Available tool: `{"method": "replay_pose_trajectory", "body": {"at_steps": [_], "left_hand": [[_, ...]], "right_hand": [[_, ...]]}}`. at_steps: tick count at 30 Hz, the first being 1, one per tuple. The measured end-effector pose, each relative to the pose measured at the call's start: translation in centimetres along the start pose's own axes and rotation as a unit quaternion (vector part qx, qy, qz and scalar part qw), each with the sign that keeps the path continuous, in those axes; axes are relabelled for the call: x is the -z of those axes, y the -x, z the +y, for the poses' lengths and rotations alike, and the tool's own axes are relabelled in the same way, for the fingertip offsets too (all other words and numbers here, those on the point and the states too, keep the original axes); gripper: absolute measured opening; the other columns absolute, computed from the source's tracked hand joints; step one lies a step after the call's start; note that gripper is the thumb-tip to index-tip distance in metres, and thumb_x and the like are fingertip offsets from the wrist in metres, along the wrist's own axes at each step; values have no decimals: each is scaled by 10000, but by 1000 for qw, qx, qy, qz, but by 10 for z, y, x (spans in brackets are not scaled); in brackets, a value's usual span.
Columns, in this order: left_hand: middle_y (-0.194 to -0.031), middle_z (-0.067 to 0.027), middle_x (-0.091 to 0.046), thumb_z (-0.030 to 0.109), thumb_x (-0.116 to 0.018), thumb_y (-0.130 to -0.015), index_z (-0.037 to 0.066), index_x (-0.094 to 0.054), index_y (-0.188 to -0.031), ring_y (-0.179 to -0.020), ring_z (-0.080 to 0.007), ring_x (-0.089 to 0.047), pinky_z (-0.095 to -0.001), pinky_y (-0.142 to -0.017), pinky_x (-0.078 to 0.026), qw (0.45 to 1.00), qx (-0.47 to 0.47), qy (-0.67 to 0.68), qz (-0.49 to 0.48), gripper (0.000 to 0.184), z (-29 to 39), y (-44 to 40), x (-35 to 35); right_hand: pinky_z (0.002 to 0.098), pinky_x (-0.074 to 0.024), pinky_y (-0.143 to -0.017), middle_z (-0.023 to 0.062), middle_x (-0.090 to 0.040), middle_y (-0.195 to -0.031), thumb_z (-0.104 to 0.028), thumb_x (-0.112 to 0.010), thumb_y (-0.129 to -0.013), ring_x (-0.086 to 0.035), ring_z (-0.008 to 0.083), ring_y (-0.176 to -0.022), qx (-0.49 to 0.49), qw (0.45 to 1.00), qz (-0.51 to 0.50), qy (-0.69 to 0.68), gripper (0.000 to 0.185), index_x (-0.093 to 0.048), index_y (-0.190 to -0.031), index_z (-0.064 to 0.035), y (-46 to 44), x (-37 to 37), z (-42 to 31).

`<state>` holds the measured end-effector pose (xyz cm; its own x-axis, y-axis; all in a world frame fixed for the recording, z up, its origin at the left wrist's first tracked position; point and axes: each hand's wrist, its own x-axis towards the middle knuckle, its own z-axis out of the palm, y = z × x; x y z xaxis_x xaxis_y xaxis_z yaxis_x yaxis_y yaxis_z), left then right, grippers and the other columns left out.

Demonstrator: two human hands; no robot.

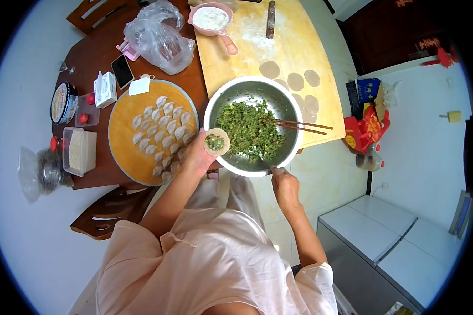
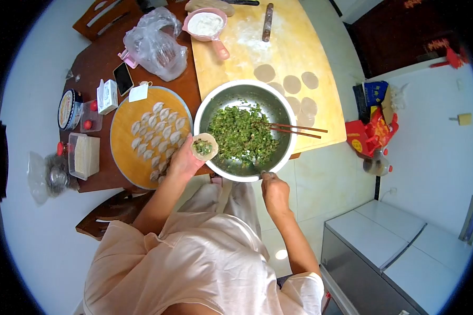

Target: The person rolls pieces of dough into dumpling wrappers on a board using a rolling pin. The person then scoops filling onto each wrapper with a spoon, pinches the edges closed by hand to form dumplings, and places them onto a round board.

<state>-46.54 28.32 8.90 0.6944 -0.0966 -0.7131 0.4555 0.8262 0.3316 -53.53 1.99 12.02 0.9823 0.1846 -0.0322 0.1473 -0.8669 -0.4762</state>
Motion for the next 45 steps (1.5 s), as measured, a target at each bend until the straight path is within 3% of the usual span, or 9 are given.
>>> {"method": "replay_pose_trajectory", "body": {"at_steps": [8, 15, 18, 21, 23, 27, 36, 41, 45], "left_hand": [[-1300, -179, -494, 323, -394, -1013, -32, -403, -1295, -1210, -293, -496, -462, -1031, -413, 999, -40, -32, 16, 453, 15, 14, 3], [-1290, -162, -508, 318, -405, -1010, -16, -413, -1288, -1203, -289, -505, -452, -1029, -416, 998, -66, -18, 7, 435, 27, 16, 12], [-1291, -160, -506, 318, -405, -1010, -16, -410, -1291, -1203, -288, -505, -453, -1030, -414, 997, -70, -19, -1, 436, 30, 17, 15], [-1297, -162, -500, 320, -405, -1010, -15, -405, -1294, -1210, -287, -499, -452, -1032, -413, 998, -64, -14, -1, 439, 30, 15, 17], [-1301, -162, -496, 319, -410, -1008, -15, -402, -1296, -1215, -285, -494, -448, -1037, -409, 998, -63, -15, 3, 441, 30, 19, 13], [-1305, -161, -494, 316, -425, -1004, -13, -406, -1295, -1215, -283, -493, -446, -1035, -408, 998, -64, -14, 7, 439, 31, 20, 14], [-1251, -150, -533, 280, -457, -997, -31, -450, -1250, -1165, -282, -533, -455, -995, -445, 990, -140, -20, 15, 401, 29, 12, 8], [-1284, -165, -514, 329, -400, -1010, -28, -439, -1270, -1197, -282, -508, -439, -1041, -404, 993, -49, -37, -98, 443, 8, 5, -12], [-1291, -153, -521, 401, -366, -1010, -15, -431, -1292, -1220, -266, -496, -431, -1060, -383, 992, 9, -52, -114, 507, -1, 12, -44]], "right_hand": [[339, -503, -606, 161, -673, -804, 17, -566, -837, -633, 285, -645, -78, 975, -39, -206, 186, -663, -996, 18, -3, -14, -31], [252, -480, -639, 23, -642, -788, -29, -528, -922, -577, 107, -690, -351, 779, -88, -511, 182, -646, -1029, 60, -9, -25, -26], [264, -488, -647, 11, -624, -777, -37, -533, -921, -568, 105, -693, -220, 877, 15, -427, 185, -642, -1036, 59, -2, -44, -13], [354, -498, -650, 144, -645, -797, -5, -542, -870, -623, 291, -683, -103, 968, 35, -224, 173, -647, -1004, 24, -3, -33, -27], [395, -490, -663, 226, -615, -856, 20, -543, -832, -604, 404, -754, -61, 981, 30, -183, 185, -649, -982, 1, -1, -35, -33], [368, -488, -634, 172, -624, -780, 7, -548, -848, -612, 340, -675, -37, 976, 32, -211, 188, -640, -1013, 14, 3, -39, -41], [198, -304, -460, -10, -527, -675, -67, -480, -946, -392, 40, -513, -313, 674, -64, -666, 224, -634, -1087, 14, -18, -11, -51], [209, -320, -480, 12, -516, -696, -54, -483, -940, -414, 65, -536, -199, 798, 53, -566, 231, -620, -1116, 7, -24, 11, -72], [273, -387, -511, 71, -494, -712, 25, -542, -871, -483, 166, -577, 40, 956, 162, -241, 290, -626, -1145, -22, -29, 9, -62]]}}
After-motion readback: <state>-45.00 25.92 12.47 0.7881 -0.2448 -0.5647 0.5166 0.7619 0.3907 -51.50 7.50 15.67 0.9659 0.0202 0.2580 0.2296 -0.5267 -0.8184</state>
